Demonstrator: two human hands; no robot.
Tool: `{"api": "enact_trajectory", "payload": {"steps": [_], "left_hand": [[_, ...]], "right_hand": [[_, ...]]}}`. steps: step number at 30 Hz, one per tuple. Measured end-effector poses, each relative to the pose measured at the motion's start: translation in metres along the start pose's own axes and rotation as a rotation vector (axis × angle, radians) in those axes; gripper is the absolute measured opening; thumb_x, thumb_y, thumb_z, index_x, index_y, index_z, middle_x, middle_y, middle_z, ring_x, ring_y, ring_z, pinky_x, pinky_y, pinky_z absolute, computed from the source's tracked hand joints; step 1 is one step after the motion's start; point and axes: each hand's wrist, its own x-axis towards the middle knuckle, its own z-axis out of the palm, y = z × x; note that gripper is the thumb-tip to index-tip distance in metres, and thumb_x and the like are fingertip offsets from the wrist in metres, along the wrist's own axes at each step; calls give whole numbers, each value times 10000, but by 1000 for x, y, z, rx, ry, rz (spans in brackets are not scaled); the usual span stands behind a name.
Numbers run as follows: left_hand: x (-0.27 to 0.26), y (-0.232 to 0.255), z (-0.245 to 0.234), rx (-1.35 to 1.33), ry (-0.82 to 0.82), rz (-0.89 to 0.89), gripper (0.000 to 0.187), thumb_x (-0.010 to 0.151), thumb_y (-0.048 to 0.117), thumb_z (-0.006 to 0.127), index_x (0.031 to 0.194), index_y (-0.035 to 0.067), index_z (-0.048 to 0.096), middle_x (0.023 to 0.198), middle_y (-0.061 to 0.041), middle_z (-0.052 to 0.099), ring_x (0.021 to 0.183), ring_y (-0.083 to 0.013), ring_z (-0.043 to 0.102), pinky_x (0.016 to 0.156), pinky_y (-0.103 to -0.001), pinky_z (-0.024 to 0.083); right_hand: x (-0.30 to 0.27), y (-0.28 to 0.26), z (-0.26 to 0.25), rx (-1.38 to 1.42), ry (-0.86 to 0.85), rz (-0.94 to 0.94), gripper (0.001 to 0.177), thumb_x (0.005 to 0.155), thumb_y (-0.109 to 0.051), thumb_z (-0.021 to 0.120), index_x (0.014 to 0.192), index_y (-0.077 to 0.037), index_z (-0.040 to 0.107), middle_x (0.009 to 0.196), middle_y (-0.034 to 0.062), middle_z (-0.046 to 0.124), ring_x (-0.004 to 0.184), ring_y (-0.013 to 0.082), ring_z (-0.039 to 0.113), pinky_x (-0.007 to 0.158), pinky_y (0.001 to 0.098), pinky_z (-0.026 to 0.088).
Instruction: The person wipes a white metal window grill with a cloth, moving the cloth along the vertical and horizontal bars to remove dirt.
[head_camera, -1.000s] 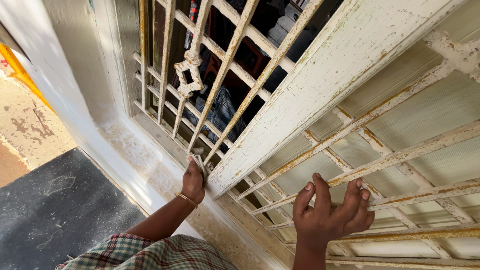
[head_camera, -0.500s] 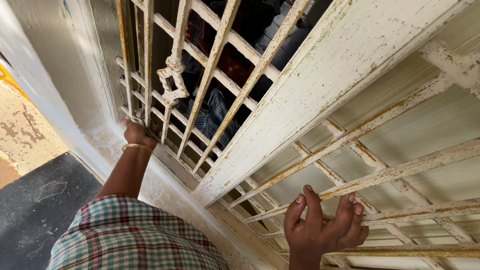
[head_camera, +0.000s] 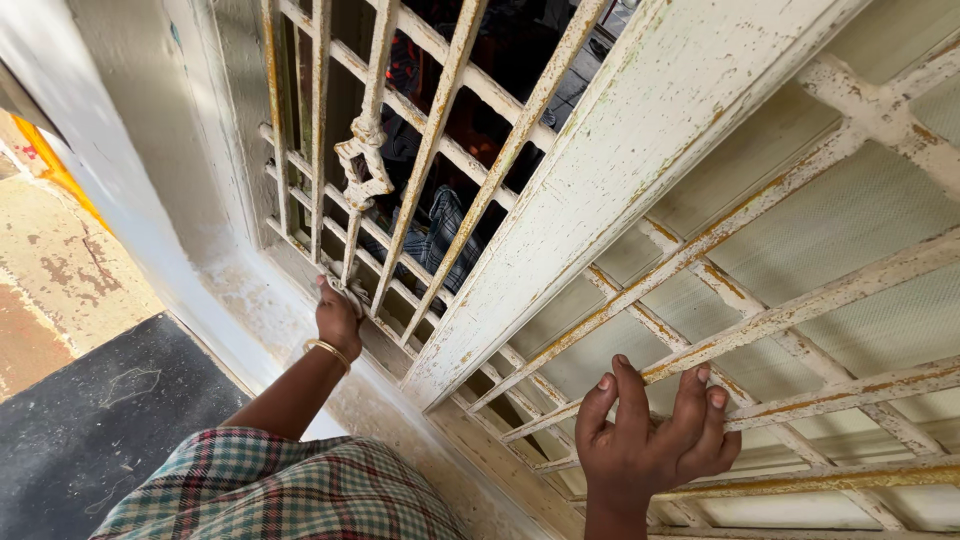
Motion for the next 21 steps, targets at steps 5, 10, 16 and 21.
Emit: {"api": "enact_trajectory", "payload": {"steps": [5, 10, 16, 21], "left_hand": [[-83, -14, -22, 517, -152, 40, 712, 1002, 632, 373, 1264, 35, 659, 810, -85, 680, 698, -166, 619, 647, -309, 529], [-70, 39, -55, 346, 57, 216, 641, 1074, 563, 398, 1341, 1, 551, 1075, -133, 705, 932, -183, 696, 832, -329, 576], [-10, 136, -20, 356, 101, 845, 409, 1121, 362, 410, 1399, 65, 443, 1186, -197, 663, 1037, -309, 675, 892, -417, 558], [-2, 142, 24, 833, 133, 1122, 289, 1130, 232, 481, 1260, -26, 480, 1181, -298, 612, 1029, -513, 591, 869, -561, 459]], "right_hand": [[6, -3, -2, 2, 26, 7, 182, 1063, -340, 639, 1114, -275, 801, 1494, 198, 546, 1452, 344, 374, 1126, 576, 324], [6, -3, -4, 14, 29, 16, 175, 1058, -342, 640, 1121, -287, 793, 1494, 184, 556, 1441, 345, 397, 1117, 578, 333], [6, -3, -4, 19, 27, 25, 159, 1062, -346, 650, 1129, -293, 784, 1500, 177, 560, 1440, 344, 405, 1118, 580, 331], [4, -3, -4, 7, 4, 30, 165, 1062, -344, 647, 1140, -295, 783, 1507, 188, 548, 1441, 343, 398, 1124, 584, 310]]}}
